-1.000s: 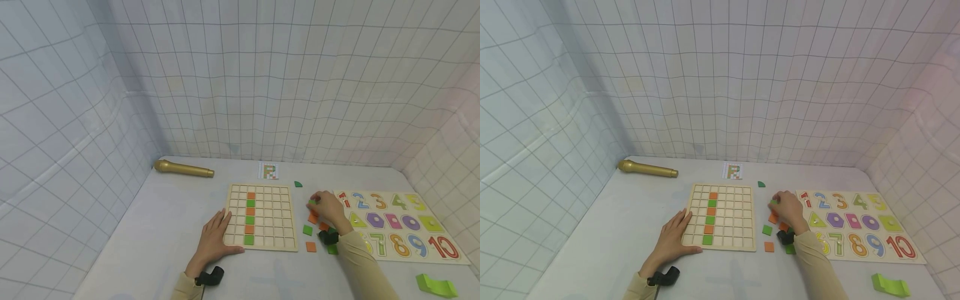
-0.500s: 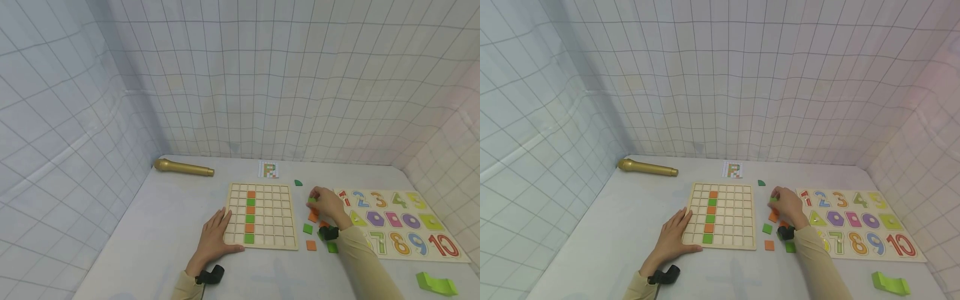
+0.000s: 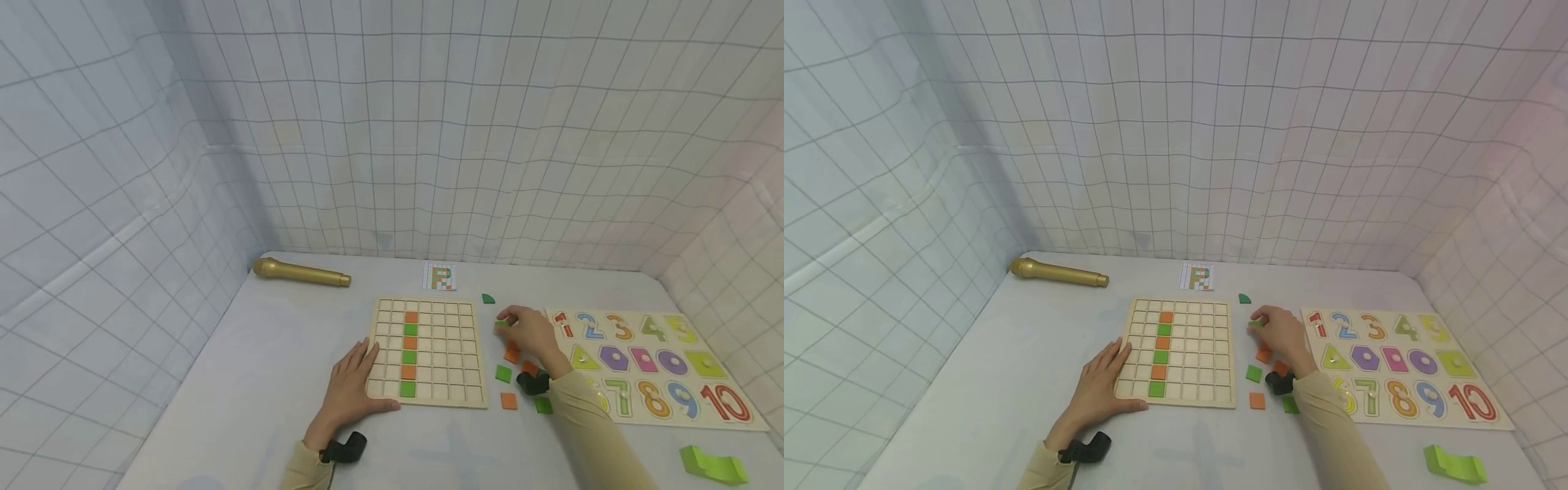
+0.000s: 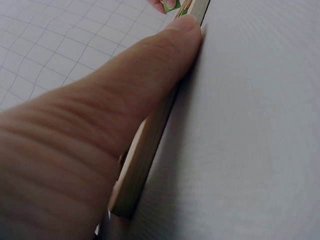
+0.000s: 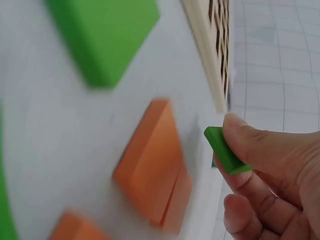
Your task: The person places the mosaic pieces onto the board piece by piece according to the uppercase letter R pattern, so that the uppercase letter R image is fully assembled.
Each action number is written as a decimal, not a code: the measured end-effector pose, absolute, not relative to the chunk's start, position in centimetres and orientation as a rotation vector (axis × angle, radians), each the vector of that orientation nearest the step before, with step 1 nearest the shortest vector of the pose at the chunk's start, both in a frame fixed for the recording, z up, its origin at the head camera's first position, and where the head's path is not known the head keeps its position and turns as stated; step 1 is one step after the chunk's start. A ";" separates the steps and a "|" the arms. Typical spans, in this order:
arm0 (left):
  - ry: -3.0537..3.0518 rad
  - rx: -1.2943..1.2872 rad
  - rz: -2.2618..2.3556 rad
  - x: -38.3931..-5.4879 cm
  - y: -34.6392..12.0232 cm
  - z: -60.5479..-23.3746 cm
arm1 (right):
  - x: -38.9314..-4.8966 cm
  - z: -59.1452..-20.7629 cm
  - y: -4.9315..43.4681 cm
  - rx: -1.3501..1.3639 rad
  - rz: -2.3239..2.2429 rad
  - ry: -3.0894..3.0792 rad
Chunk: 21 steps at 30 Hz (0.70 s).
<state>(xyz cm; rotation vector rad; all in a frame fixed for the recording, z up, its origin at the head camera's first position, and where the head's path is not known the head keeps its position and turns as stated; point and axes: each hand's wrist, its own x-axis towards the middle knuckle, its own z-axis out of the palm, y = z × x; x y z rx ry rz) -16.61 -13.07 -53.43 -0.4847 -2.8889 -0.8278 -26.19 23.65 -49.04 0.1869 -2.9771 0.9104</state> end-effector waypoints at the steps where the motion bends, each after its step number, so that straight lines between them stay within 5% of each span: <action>1: -2.886 -0.485 -0.829 -16.6 -13.1 -53.4 | -26.2 -49.0 23.3 0.188 0.930 -2.968; 21: -2.884 -0.497 -0.829 -16.5 -13.1 -53.4 | -27.4 -48.2 14.9 0.386 1.163 -2.781</action>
